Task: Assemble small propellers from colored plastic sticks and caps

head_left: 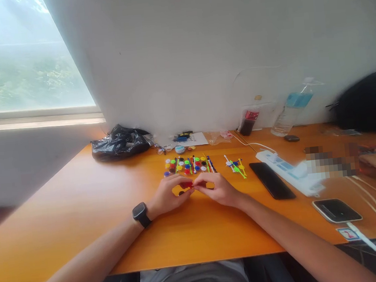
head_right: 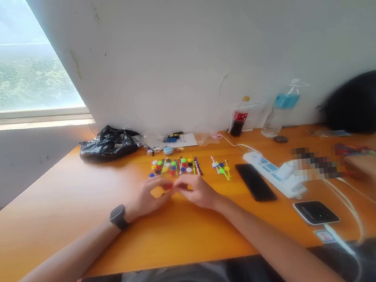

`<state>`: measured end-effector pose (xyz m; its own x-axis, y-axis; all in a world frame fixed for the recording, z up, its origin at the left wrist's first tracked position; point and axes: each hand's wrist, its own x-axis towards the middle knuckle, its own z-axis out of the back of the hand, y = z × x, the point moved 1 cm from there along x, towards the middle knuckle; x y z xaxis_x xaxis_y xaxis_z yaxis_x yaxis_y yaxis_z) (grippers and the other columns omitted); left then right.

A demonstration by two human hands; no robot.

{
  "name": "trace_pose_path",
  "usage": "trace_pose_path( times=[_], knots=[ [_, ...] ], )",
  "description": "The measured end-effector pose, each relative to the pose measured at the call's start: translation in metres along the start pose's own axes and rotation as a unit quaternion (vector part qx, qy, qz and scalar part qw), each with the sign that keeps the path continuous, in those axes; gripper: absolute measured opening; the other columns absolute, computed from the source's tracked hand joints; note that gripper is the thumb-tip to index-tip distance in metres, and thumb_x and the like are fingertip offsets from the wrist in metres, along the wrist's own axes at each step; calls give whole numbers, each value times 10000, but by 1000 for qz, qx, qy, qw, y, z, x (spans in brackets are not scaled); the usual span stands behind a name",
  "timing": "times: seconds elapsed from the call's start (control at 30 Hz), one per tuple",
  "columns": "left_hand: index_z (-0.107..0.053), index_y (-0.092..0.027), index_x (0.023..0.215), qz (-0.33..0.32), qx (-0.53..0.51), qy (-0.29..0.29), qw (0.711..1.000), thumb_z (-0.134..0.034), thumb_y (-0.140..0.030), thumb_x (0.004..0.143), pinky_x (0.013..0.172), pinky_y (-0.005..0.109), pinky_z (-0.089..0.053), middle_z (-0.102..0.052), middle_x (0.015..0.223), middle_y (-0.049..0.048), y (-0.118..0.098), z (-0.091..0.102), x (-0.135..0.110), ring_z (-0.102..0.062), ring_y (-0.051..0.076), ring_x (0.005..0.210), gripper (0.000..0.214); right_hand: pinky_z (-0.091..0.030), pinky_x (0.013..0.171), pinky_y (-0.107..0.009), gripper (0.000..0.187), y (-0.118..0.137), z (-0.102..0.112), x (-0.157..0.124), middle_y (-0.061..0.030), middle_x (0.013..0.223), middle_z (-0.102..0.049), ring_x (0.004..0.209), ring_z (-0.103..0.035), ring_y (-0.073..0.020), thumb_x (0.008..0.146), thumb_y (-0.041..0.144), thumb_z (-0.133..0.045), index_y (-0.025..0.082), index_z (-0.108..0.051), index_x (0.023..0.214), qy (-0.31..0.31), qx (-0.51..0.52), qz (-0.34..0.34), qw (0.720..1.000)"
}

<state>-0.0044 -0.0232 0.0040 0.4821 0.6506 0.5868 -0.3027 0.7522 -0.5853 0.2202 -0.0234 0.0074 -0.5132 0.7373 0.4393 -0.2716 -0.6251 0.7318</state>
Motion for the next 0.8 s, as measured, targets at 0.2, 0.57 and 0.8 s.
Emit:
trace_pose_path(
  times=[0.2,0.57,0.8],
  knots=[
    [-753,-195,1065,-6,4,8,1000,-669,-336,970,775,291,-556,-747,914,73,-1,0,1,-679,169,806,189,-533,784,-339,193,0,0,0,-52,931,-739,812,-655,-198,997,387,-632,231,-742,972,-3,-9,-8,1000],
    [-719,-193,922,-1,24,-7,1000,-659,-258,939,710,263,-528,-703,810,44,2,-2,-1,-649,150,728,89,-486,694,-320,248,2,1,0,-44,845,-708,718,-597,-187,1005,439,-612,228,-733,960,3,-49,-28,998],
    [-733,-196,929,-21,24,2,1000,-650,-221,921,689,259,-524,-708,812,49,3,-4,-2,-653,150,719,87,-464,675,-307,244,0,0,-2,-34,811,-683,711,-585,-181,1006,431,-613,223,-722,939,16,-52,-36,998]
  ],
)
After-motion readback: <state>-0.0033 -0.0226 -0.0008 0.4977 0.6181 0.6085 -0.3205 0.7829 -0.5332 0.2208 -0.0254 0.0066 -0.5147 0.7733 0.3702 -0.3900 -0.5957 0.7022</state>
